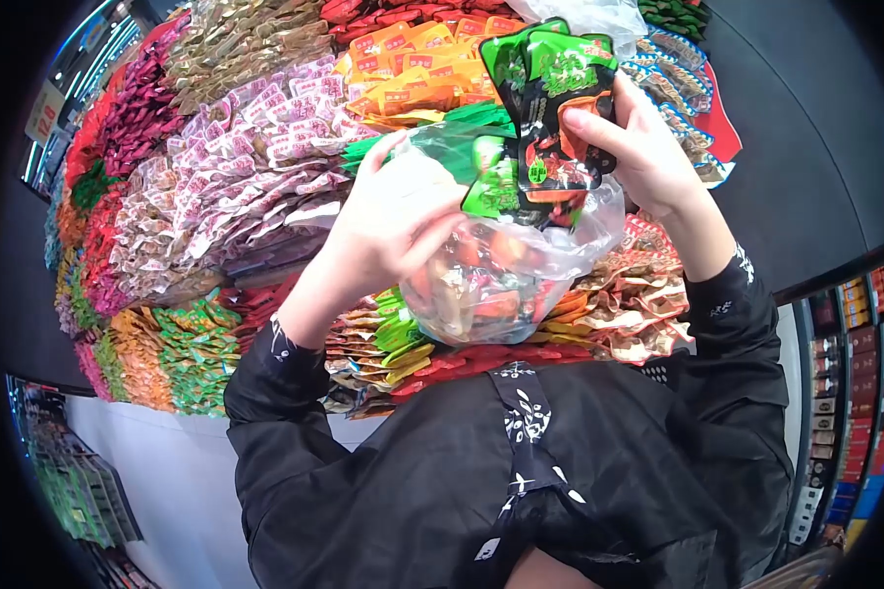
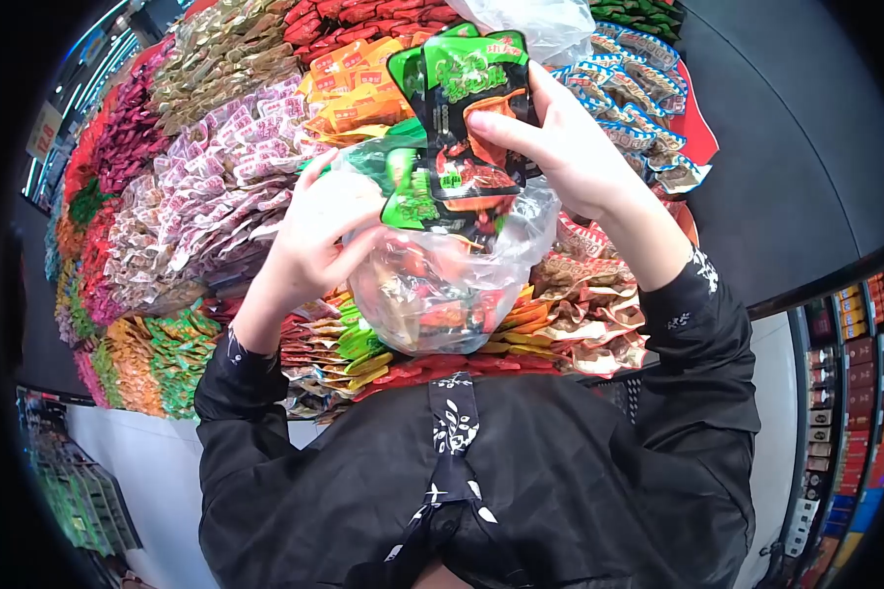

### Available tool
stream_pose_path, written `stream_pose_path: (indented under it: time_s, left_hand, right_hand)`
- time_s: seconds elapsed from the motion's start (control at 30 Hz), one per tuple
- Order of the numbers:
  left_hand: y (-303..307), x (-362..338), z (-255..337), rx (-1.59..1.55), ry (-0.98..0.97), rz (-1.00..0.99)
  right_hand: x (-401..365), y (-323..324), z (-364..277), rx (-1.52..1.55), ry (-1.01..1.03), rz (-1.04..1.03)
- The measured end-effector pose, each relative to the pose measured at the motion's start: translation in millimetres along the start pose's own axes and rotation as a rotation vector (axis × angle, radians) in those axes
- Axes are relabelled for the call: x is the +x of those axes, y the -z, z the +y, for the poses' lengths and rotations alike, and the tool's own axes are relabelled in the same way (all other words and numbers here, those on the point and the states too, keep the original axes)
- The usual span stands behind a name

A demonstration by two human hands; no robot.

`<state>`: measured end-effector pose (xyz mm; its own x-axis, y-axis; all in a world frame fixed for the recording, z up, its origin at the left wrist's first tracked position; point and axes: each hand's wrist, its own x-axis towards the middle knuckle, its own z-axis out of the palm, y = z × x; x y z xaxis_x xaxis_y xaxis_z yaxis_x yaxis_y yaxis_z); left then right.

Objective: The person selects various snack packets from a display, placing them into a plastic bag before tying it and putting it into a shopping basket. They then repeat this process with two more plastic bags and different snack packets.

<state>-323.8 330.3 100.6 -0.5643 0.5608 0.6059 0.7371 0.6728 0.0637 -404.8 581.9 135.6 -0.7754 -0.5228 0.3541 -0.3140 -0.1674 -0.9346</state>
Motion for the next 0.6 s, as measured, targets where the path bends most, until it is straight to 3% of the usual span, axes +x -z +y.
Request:
stream_pose_path:
  time_s: [0.07,0.2,0.23,0.47,0.53,0.6]
  left_hand:
    - [-11.2,-3.9,-0.7,-0.031,0.040,0.083]
    - [-24.6,-1.3,-3.5,-0.022,0.202,-0.008]
    - [-23.7,-0.8,-2.3,-0.032,0.206,0.024]
    - [-8.5,-10.6,-1.7,-0.396,0.042,0.436]
    - [-1.1,-4.2,0.8,-0.297,-0.059,0.472]
    - [2.4,-2.6,4.3,-0.254,-0.086,0.500]
  right_hand:
    - [2.6,-2.1,5.3,-0.044,-0.023,-0.080]
    - [4.8,-12.1,32.5,-0.202,0.046,-0.210]
    - [3.8,-11.1,30.7,-0.200,-0.027,-0.258]
    - [-3.8,0.2,44.6,-0.680,-0.011,-0.298]
    - [7.3,-11.3,28.5,-0.645,-0.047,-0.591]
    - [14.9,-31.3,14.9,-0.581,-0.330,-0.792]
